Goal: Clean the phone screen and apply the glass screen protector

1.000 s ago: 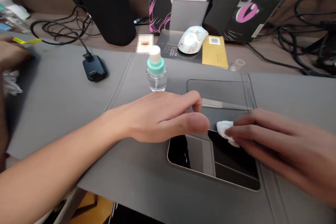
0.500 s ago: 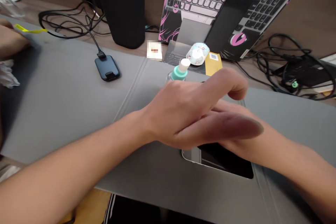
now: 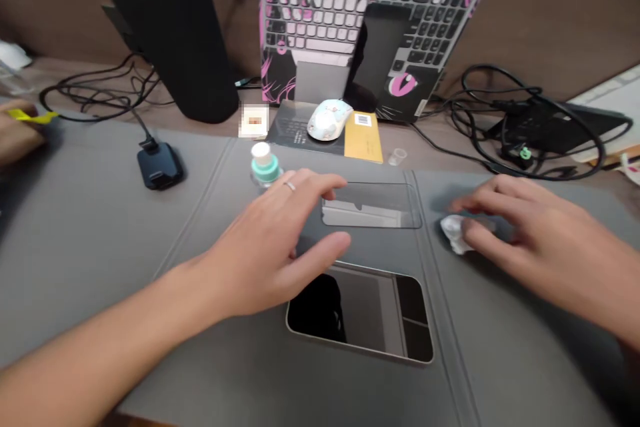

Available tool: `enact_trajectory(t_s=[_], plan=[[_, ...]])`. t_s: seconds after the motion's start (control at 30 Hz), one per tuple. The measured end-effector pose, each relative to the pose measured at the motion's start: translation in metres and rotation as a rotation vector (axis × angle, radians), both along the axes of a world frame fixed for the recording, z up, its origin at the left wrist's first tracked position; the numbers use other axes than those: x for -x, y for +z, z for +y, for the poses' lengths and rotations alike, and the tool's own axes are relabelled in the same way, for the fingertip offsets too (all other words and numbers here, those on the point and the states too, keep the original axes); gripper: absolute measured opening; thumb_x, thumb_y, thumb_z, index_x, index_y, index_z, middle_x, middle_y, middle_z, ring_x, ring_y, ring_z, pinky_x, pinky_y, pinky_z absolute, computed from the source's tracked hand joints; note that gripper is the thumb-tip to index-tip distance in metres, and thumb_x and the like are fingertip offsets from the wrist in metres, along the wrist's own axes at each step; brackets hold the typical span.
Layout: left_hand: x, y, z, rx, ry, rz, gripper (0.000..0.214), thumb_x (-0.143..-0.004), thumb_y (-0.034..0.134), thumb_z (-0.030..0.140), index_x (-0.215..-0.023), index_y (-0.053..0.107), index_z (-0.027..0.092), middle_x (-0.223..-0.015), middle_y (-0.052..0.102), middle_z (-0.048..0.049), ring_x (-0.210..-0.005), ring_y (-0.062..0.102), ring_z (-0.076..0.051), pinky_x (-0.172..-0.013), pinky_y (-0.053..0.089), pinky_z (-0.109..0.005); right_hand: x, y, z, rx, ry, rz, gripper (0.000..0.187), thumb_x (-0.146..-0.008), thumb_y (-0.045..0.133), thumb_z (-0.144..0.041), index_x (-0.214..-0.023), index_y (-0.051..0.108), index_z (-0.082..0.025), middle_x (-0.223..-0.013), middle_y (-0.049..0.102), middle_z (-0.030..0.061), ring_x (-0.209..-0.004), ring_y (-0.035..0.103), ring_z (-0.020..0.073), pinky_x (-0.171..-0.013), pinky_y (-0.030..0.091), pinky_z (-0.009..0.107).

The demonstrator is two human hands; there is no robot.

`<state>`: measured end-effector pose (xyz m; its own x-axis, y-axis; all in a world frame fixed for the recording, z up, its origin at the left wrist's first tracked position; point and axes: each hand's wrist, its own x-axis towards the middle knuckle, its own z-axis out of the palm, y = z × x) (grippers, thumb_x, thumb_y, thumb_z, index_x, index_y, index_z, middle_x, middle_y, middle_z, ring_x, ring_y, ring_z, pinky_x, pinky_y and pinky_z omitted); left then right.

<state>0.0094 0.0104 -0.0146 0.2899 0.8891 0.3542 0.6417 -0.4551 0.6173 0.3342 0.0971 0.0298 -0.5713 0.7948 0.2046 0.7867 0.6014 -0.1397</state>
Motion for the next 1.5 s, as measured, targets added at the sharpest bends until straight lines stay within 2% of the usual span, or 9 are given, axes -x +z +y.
enact_trajectory(t_s=[0.13,0.27,0.57,0.73,0.97,1.17,1.3,1.4,1.5], plan=[[-0.01,-0.009,0.0,0.188,0.068,0.161,0.07,-0.107,0.058,0.057,-0.165,0.032,0.03,-0.159,0.053,-0.0142,-0.13,0.062,-0.034,-0.102,0.06,-0.052,0.004,-0.012,0.003,-0.091,0.037,0.111,0.037,-0.105,0.059,-0.043,-0.129,0.069,-0.018,-0.119,0.077,0.0158,-0.111,0.072,0.0317,-0.084,0.058,0.044],[-0.017,-0.017,0.003,0.25,0.1,0.213,0.084,-0.102,0.062,0.063,-0.171,0.026,0.032,-0.177,0.037,-0.0099,-0.151,0.05,-0.041,-0.119,0.053,-0.059,0.013,-0.038,0.008,-0.087,0.18,0.023,0.069,-0.104,0.063,-0.047,-0.161,0.046,-0.012,-0.151,0.066,0.0222,-0.137,0.063,0.0398,-0.107,0.056,0.057],[-0.015,-0.02,0.007,0.349,0.102,0.184,0.103,-0.097,0.066,0.063,-0.175,0.015,0.018,-0.183,0.022,-0.0196,-0.168,0.024,-0.045,-0.132,0.037,-0.065,0.018,-0.048,0.022,-0.122,0.337,0.013,0.066,-0.105,0.063,-0.043,-0.16,0.049,-0.01,-0.135,0.073,0.022,-0.114,0.075,0.0351,-0.088,0.066,0.047],[-0.014,-0.032,0.006,0.187,0.104,0.026,0.096,-0.097,0.072,0.052,-0.173,0.018,0.028,-0.175,0.039,-0.0205,-0.155,0.049,-0.043,-0.118,0.053,-0.067,0.012,-0.04,0.027,-0.253,0.431,0.066,0.058,-0.107,0.062,-0.042,-0.156,0.053,-0.011,-0.144,0.069,0.0228,-0.131,0.069,0.0354,-0.105,0.061,0.049],[-0.016,-0.031,0.004,-0.056,0.094,-0.093,0.091,-0.094,0.078,0.026,-0.168,0.027,0.038,-0.145,0.059,-0.013,-0.118,0.071,-0.03,-0.098,0.066,-0.057,0.007,-0.023,0.015,-0.23,0.427,0.168,0.07,-0.101,0.073,-0.038,-0.164,0.046,-0.025,-0.151,0.067,0.0176,-0.135,0.069,0.0336,-0.112,0.058,0.049],[-0.014,-0.027,0.004,-0.136,0.089,-0.1,0.099,-0.09,0.081,0.019,-0.169,0.026,0.039,-0.14,0.064,-0.0104,-0.109,0.072,-0.024,-0.089,0.069,-0.046,-0.01,-0.013,0.006,-0.061,0.304,0.295,0.051,-0.107,0.063,-0.031,-0.157,0.057,-0.042,-0.136,0.079,0.0017,-0.101,0.08,0.0218,-0.087,0.065,0.038],[-0.011,-0.024,0.002,-0.135,0.085,-0.089,0.097,-0.09,0.082,0.025,-0.169,0.028,0.038,-0.142,0.066,-0.0102,-0.108,0.072,-0.024,-0.087,0.069,-0.046,-0.023,-0.009,0.011,-0.106,0.119,0.325,0.039,-0.108,0.06,-0.038,-0.146,0.067,-0.039,-0.131,0.08,0.0033,-0.091,0.079,0.0238,-0.075,0.064,0.041],[-0.01,-0.021,0.001,-0.148,0.094,-0.11,0.094,-0.09,0.083,0.028,-0.168,0.032,0.039,-0.142,0.068,-0.0093,-0.106,0.072,-0.023,-0.088,0.069,-0.044,-0.028,-0.007,0.014,-0.117,0.087,0.3,0.049,-0.104,0.064,-0.047,-0.153,0.063,-0.039,-0.146,0.074,0.0067,-0.12,0.075,0.0335,-0.099,0.062,0.056],[-0.009,-0.018,0.001,-0.185,0.073,-0.139,0.091,-0.091,0.082,0.029,-0.168,0.035,0.039,-0.142,0.069,-0.0078,-0.107,0.071,-0.02,-0.093,0.068,-0.039,-0.026,-0.004,0.009,-0.09,0.198,0.331,0.057,-0.104,0.064,-0.052,-0.16,0.055,-0.043,-0.156,0.067,0.0043,-0.142,0.063,0.0368,-0.124,0.043,0.069]])
